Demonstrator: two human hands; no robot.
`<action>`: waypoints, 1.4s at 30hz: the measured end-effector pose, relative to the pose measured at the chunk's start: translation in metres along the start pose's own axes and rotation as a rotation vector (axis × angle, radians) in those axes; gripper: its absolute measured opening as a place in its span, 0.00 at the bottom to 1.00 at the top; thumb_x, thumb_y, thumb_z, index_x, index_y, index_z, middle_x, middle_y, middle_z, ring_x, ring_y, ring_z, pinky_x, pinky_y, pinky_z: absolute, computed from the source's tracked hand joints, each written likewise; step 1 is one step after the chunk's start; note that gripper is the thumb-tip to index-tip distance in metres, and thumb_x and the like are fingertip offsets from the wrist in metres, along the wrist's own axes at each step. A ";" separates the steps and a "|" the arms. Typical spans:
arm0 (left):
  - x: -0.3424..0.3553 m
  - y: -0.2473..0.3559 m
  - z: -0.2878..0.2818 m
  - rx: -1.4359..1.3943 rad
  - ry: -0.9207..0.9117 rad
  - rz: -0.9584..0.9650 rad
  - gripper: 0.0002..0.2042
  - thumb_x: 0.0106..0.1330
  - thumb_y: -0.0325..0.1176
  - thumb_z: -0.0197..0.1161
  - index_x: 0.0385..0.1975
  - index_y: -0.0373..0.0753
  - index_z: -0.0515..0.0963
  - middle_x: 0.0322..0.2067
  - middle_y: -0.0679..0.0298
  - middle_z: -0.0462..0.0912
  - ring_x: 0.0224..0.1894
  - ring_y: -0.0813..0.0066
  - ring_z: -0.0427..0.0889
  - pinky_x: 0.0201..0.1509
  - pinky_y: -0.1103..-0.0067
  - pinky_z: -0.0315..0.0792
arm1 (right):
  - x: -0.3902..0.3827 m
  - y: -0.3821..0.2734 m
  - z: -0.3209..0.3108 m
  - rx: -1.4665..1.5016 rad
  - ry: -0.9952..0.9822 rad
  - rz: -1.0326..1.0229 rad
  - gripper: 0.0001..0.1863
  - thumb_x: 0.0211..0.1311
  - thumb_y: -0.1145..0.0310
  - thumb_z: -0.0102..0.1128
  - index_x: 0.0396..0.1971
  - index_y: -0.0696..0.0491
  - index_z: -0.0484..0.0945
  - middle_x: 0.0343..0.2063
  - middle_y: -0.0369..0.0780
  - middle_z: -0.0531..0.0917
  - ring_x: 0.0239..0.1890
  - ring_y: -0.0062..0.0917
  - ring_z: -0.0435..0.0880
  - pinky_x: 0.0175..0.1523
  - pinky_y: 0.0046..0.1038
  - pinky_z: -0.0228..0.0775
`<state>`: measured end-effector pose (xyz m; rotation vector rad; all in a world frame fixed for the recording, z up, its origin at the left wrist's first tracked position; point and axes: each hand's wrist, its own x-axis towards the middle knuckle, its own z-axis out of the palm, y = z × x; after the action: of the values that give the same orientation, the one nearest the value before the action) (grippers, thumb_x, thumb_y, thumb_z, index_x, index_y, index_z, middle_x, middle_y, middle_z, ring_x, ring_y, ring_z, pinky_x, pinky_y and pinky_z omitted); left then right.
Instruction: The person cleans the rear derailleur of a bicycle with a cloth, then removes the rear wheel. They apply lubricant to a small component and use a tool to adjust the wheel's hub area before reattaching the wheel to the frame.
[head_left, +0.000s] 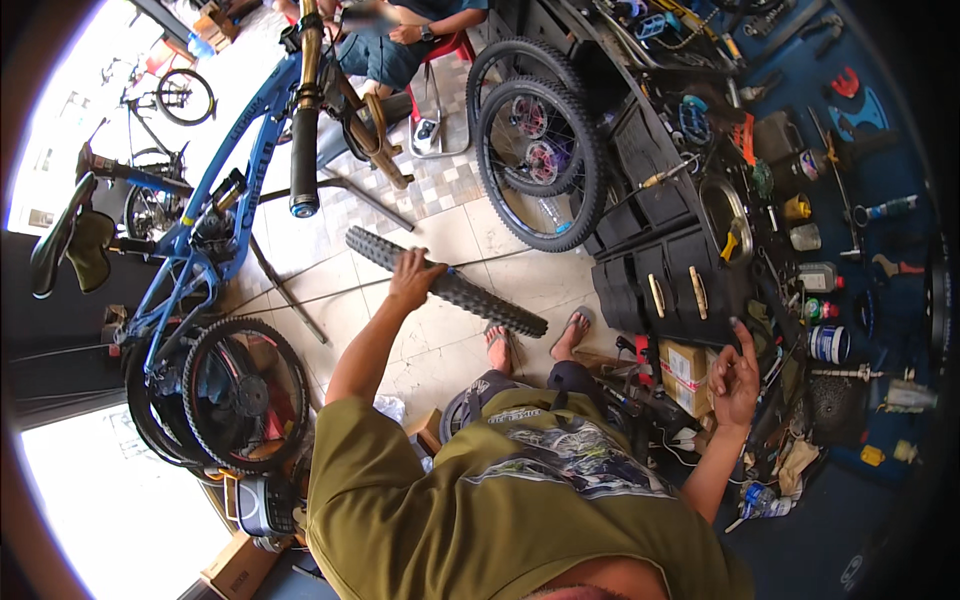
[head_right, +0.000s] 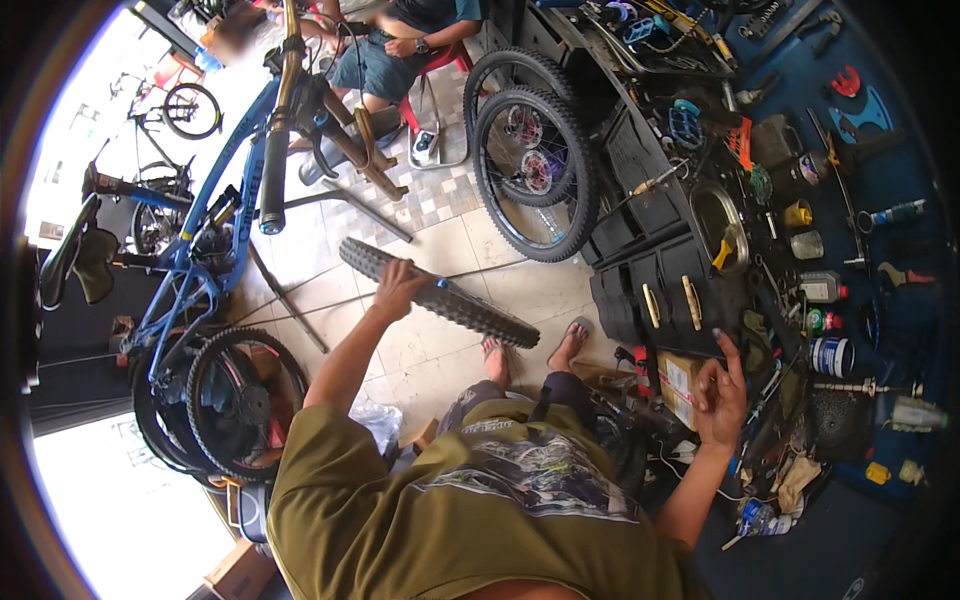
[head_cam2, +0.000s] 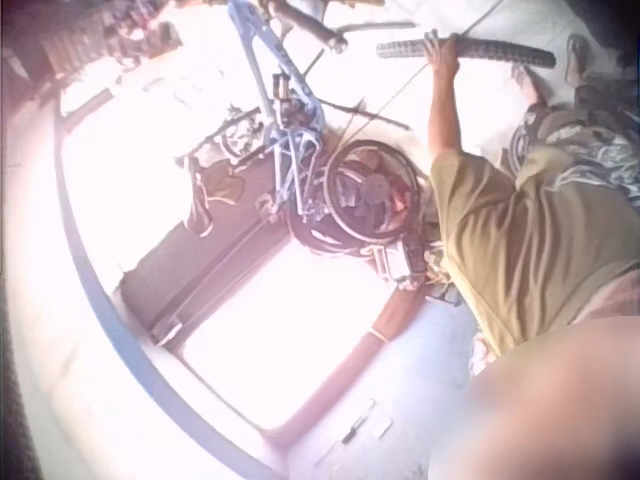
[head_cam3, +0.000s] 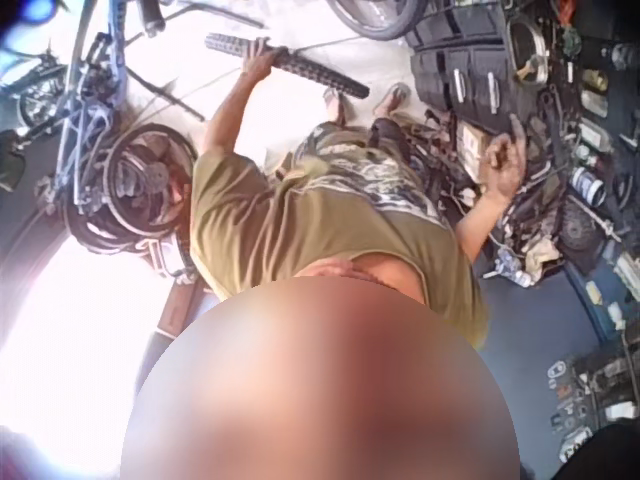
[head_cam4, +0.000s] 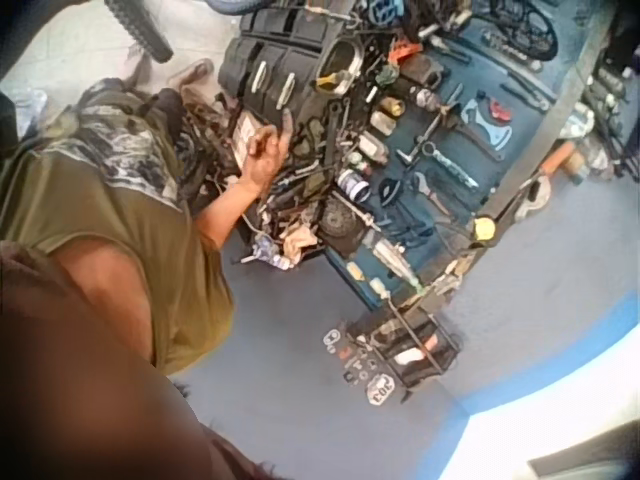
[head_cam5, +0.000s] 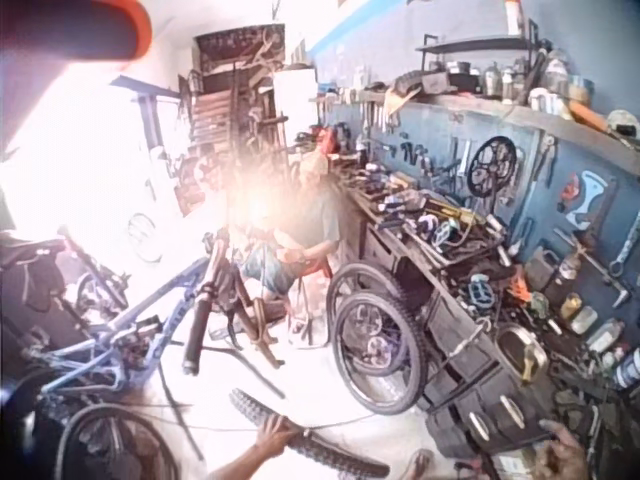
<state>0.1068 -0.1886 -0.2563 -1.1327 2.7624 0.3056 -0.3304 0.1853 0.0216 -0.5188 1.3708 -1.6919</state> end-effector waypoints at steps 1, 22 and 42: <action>-0.010 -0.001 -0.005 0.022 0.017 -0.127 0.35 0.53 0.21 0.65 0.61 0.69 0.76 0.75 0.57 0.52 0.76 0.45 0.48 0.76 0.52 0.47 | 0.009 -0.001 0.008 -0.042 -0.031 0.013 0.40 0.67 0.56 0.64 0.73 0.57 0.57 0.25 0.33 0.72 0.18 0.10 0.64 0.21 0.14 0.56; -0.140 -0.032 -0.059 -0.394 0.224 -0.846 0.44 0.45 0.35 0.69 0.69 0.43 0.60 0.56 0.46 0.77 0.54 0.41 0.79 0.55 0.53 0.74 | 0.053 0.009 0.027 -0.224 -0.062 0.142 0.28 0.73 0.64 0.57 0.69 0.52 0.65 0.25 0.32 0.75 0.21 0.10 0.68 0.24 0.15 0.57; -0.084 0.207 -0.371 -0.233 0.054 0.683 0.42 0.38 0.28 0.75 0.64 0.45 0.75 0.44 0.50 0.83 0.42 0.50 0.85 0.48 0.65 0.80 | -0.086 -0.003 -0.100 0.220 1.118 -0.578 0.27 0.70 0.61 0.62 0.65 0.52 0.67 0.31 0.35 0.77 0.17 0.14 0.68 0.19 0.19 0.56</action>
<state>0.0007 -0.0771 0.1485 -0.1799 3.1334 0.6858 -0.3622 0.3133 0.0111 0.2805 1.8257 -2.7825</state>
